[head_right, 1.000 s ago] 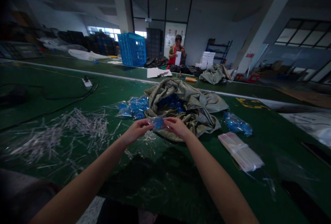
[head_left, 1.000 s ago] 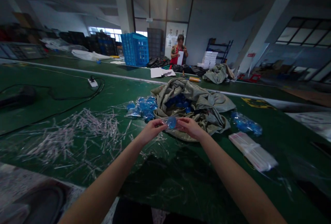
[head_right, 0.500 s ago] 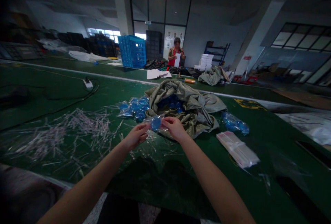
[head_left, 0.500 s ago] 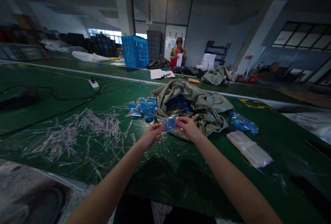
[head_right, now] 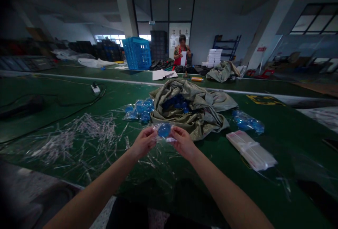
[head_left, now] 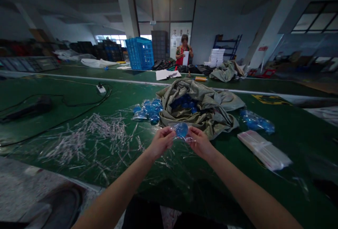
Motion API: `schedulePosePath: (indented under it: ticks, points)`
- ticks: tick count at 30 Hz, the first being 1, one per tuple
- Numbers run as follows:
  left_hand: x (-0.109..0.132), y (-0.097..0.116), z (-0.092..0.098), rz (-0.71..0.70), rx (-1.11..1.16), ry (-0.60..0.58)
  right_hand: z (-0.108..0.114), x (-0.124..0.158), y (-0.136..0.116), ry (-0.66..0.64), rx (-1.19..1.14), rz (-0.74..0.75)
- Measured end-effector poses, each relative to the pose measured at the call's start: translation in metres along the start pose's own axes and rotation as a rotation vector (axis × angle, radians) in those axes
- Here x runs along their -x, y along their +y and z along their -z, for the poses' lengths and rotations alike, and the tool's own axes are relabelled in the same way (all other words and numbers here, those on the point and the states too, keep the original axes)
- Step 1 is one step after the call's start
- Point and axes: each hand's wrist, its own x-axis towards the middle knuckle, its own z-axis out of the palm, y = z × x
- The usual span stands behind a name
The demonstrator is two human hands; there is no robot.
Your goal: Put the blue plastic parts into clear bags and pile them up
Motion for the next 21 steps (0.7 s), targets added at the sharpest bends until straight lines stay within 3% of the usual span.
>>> schedulePosePath:
  ticks: [4,6,9,13,15,18,21]
  points:
    - [-0.017,0.012,0.029,0.01,-0.216,0.047,0.033,0.008,-0.018,0.061,0.19,-0.047]
    - [-0.035,0.028,0.056,-0.068,-0.477,0.176,0.059,0.016,-0.034,0.102,0.393,0.001]
    - [-0.073,0.061,0.098,-0.257,-1.047,0.423,0.101,0.03,-0.055,0.126,0.926,0.104]
    - [-0.127,0.094,0.132,-0.2,-1.657,0.702,0.151,0.043,-0.066,0.318,1.558,0.164]
    - [-0.147,0.098,0.139,-0.047,-1.874,0.668,0.173,0.046,-0.065,0.442,1.822,0.152]
    - [-0.169,0.093,0.139,0.192,-2.008,0.539,0.201,0.052,-0.059,0.578,2.055,0.088]
    - [-0.185,0.083,0.127,0.24,-2.035,0.505,0.222,0.058,-0.054,0.616,2.081,-0.028]
